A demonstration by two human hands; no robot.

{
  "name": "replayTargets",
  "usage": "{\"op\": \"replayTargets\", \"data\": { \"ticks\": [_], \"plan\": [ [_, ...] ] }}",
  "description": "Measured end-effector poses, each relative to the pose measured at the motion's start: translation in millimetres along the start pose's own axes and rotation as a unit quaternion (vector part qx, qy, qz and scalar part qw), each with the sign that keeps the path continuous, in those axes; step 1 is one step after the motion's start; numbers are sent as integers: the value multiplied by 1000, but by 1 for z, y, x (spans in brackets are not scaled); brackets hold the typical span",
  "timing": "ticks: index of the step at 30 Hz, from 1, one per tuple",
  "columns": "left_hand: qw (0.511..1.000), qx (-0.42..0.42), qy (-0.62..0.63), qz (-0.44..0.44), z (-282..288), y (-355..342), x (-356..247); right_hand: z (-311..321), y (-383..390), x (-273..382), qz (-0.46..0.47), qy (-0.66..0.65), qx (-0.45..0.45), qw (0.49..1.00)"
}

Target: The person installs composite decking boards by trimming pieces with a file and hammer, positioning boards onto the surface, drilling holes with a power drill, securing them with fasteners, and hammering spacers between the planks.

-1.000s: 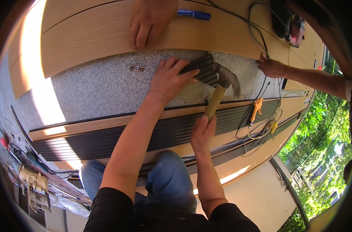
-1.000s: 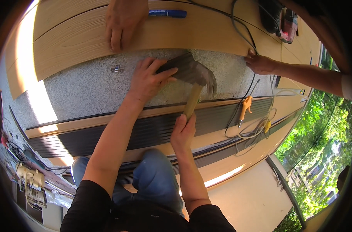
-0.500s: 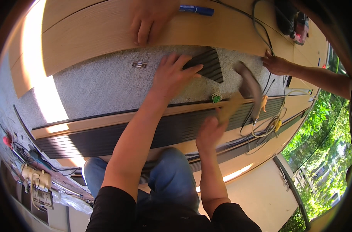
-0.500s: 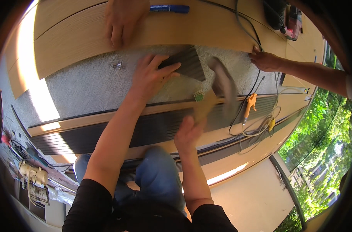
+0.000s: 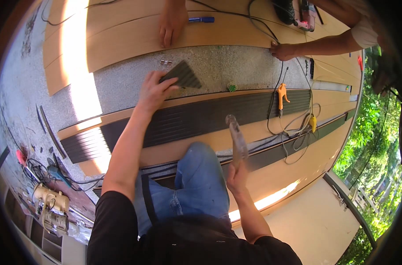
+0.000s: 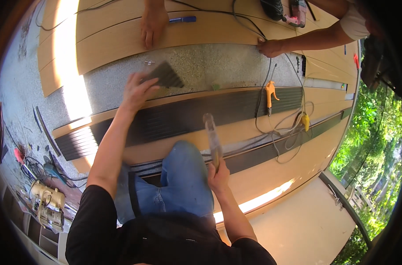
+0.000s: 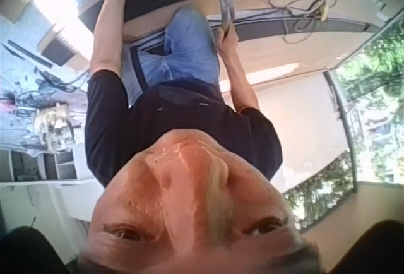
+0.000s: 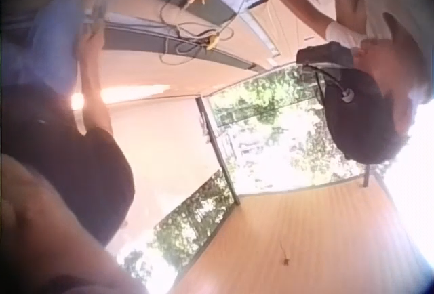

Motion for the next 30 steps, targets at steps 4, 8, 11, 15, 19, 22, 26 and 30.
{"op": "replayTargets", "data": {
  "ticks": [4,8,11,15,19,22,26,30],
  "plan": [
    [955,-85,-82,271,207,166,42,-42,10,38,155,-42,30,987],
    [785,-357,261,434,334,381,84,-84,-9,93,235,53,79,967],
    [587,-427,75,684,384,517,50,-115,-17,171,310,63,105,943],
    [456,-537,87,704,380,648,14,-187,-11,260,400,116,142,898],
    [398,-602,123,682,355,644,36,-269,-23,339,361,145,219,895],
    [453,-651,95,602,377,641,73,-341,-15,392,367,156,213,892],
    [572,-526,-199,597,396,634,112,-424,-3,448,457,90,249,849],
    [638,-402,-157,637,382,678,142,-506,15,473,494,196,96,842]
  ]
}}
Point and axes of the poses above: each hand's wrist, its own y-axis away from the middle knuckle, its own z-axis out of the back of the hand, x = y × z, the point moved 4 cm from there along -y, towards the middle knuckle, and after that the axes turned 2 degrees about -x, right-handed, at the moved point
